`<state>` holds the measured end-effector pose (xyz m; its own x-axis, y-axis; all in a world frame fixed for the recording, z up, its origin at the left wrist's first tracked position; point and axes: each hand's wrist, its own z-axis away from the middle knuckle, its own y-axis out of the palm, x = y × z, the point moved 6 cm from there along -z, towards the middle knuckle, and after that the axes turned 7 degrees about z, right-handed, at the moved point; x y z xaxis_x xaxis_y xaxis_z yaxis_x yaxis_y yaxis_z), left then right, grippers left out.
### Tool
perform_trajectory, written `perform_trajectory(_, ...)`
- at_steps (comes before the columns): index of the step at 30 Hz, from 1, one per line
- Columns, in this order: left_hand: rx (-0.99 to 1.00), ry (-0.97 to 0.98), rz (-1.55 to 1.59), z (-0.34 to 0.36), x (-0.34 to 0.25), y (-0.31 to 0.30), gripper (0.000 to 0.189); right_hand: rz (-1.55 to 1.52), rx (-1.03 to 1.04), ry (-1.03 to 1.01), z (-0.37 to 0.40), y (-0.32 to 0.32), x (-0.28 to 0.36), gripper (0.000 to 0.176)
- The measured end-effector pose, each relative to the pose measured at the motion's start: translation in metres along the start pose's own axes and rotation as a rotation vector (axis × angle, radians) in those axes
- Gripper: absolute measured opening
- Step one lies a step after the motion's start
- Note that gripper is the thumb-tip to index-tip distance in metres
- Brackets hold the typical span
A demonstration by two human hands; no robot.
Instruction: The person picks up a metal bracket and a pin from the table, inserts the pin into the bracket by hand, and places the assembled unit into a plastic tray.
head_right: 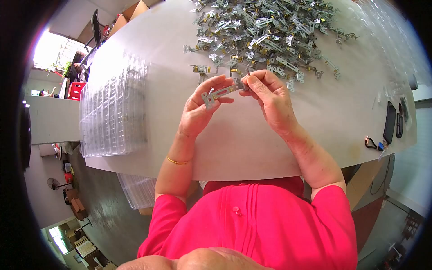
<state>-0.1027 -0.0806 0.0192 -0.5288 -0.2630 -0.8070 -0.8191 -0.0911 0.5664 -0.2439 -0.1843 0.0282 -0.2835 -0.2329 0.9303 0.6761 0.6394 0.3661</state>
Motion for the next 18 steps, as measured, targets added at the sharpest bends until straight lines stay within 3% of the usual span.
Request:
perform_trajectory(5, 0.064, 0.017, -0.079, 0.001, 0.006, -0.005, 0.035, -0.135, -0.004, 0.093, 0.003, 0.005, -0.011, 0.016)
perform_trajectory(8, 0.04, 0.055, -0.062, -0.001, 0.006, -0.009, 0.03, 0.039, 0.022, 0.101, 0.004, 0.006, -0.017, 0.013)
perform_trajectory(10, -0.006, 0.062, -0.029, 0.0, 0.004, -0.011, 0.029, 0.391, -0.028, -0.093, 0.006, 0.005, -0.009, 0.011)
perform_trajectory(15, -0.078, -0.189, -0.079, 0.005, 0.013, -0.011, 0.029, 0.448, 0.052, -0.125, 0.015, 0.02, 0.003, 0.008)
perform_trajectory(18, -0.093, -0.189, -0.224, 0.007, 0.014, -0.01, 0.029, 0.529, 0.048, -0.16, 0.017, 0.023, 0.001, 0.007)
